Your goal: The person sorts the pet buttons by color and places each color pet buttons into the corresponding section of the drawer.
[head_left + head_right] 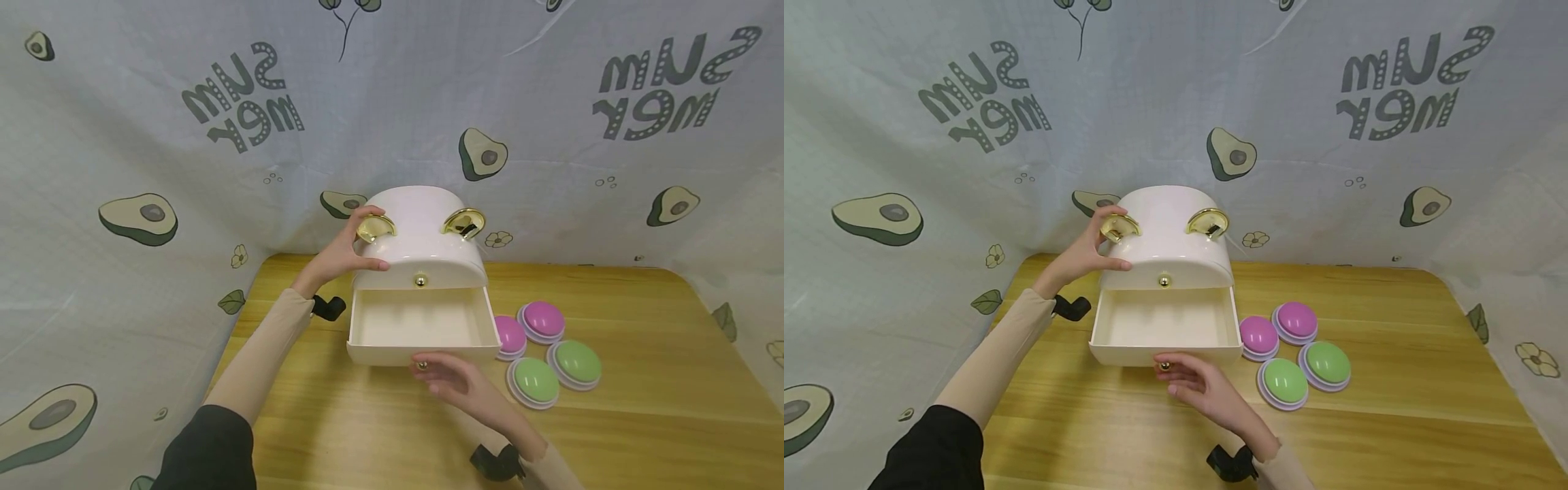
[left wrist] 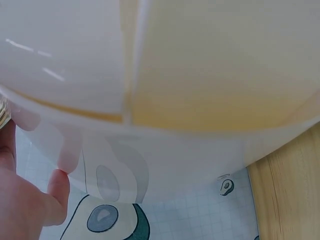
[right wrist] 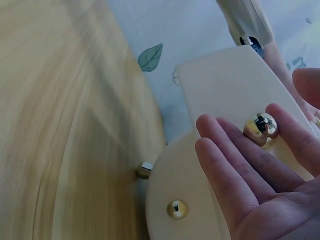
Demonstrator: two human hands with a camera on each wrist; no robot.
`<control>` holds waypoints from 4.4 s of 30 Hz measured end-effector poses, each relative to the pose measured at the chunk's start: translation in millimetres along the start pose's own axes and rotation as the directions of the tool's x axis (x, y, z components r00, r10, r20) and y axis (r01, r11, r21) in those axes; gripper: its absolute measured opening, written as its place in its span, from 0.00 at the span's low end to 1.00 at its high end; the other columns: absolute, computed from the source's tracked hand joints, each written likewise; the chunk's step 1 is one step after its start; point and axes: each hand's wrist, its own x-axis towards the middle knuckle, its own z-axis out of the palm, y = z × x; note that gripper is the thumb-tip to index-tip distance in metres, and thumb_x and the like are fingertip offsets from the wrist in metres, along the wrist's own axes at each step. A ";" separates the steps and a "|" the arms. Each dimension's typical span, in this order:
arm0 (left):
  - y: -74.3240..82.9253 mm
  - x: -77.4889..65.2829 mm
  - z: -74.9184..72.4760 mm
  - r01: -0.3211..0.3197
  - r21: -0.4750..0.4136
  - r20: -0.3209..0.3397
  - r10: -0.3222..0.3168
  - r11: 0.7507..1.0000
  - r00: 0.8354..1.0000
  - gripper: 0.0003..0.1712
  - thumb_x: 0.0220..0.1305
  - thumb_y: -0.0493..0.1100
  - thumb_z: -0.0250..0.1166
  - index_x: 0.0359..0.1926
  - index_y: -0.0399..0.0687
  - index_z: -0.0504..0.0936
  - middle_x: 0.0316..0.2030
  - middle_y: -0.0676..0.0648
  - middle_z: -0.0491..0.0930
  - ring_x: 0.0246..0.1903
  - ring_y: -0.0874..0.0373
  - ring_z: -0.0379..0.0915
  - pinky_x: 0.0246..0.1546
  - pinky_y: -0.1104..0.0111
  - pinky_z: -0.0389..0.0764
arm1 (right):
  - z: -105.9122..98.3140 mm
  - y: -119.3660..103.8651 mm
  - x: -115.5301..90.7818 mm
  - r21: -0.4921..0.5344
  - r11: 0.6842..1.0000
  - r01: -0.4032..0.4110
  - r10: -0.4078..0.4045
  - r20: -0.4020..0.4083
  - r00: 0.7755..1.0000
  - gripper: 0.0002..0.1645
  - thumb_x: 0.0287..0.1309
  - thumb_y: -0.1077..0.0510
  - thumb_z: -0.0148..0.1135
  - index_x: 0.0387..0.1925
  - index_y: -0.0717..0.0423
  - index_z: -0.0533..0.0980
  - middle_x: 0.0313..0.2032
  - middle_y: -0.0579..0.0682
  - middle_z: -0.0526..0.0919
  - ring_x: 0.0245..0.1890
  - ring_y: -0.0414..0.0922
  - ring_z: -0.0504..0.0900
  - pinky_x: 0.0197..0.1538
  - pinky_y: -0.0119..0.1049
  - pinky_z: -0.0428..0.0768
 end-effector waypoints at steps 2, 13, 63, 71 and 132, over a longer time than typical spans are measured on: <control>-0.4 0.2 0.1 -0.001 0.002 0.000 0.001 1.000 1.000 0.49 0.47 0.33 0.76 0.65 0.54 0.56 0.65 0.49 0.53 0.66 0.55 0.49 0.64 0.49 0.49 | 0.8 0.1 -2.3 0.005 1.000 0.016 -0.016 0.006 1.000 0.25 0.64 0.70 0.52 0.63 0.68 0.65 0.56 0.73 0.70 0.55 0.57 0.75 0.54 0.42 0.75; -0.1 0.2 1.1 0.018 0.000 -0.004 -0.018 1.000 1.000 0.49 0.47 0.33 0.76 0.65 0.54 0.56 0.67 0.49 0.51 0.67 0.56 0.46 0.65 0.49 0.47 | 5.5 -0.2 -12.0 0.048 0.997 0.060 -0.062 0.030 0.998 0.25 0.64 0.72 0.50 0.63 0.70 0.63 0.58 0.69 0.70 0.57 0.54 0.74 0.54 0.42 0.75; -2.8 -0.2 4.2 0.004 -0.054 -0.021 -0.006 0.999 1.000 0.49 0.48 0.32 0.74 0.65 0.54 0.56 0.65 0.48 0.53 0.66 0.55 0.48 0.65 0.51 0.46 | 18.8 -1.1 -22.5 0.070 0.997 0.025 -0.026 0.016 1.000 0.26 0.66 0.71 0.49 0.65 0.68 0.62 0.61 0.64 0.69 0.59 0.48 0.73 0.58 0.40 0.71; -3.0 0.3 4.9 -0.013 -0.067 -0.022 0.011 0.998 1.000 0.50 0.46 0.30 0.75 0.65 0.54 0.56 0.64 0.47 0.55 0.65 0.56 0.50 0.65 0.52 0.47 | 18.6 -0.1 -23.0 0.079 0.997 0.019 -0.019 0.005 1.000 0.26 0.66 0.71 0.49 0.65 0.67 0.62 0.60 0.58 0.71 0.59 0.52 0.72 0.58 0.38 0.71; -0.8 -0.6 4.3 0.027 -0.058 -0.023 -0.029 0.998 0.999 0.50 0.47 0.32 0.75 0.66 0.56 0.56 0.68 0.49 0.49 0.67 0.56 0.46 0.66 0.51 0.47 | -71.1 -22.6 -84.5 -0.048 0.963 0.264 -0.250 -0.518 0.818 0.35 0.52 0.87 0.44 0.64 0.76 0.58 0.63 0.58 0.70 0.63 0.44 0.68 0.62 0.29 0.62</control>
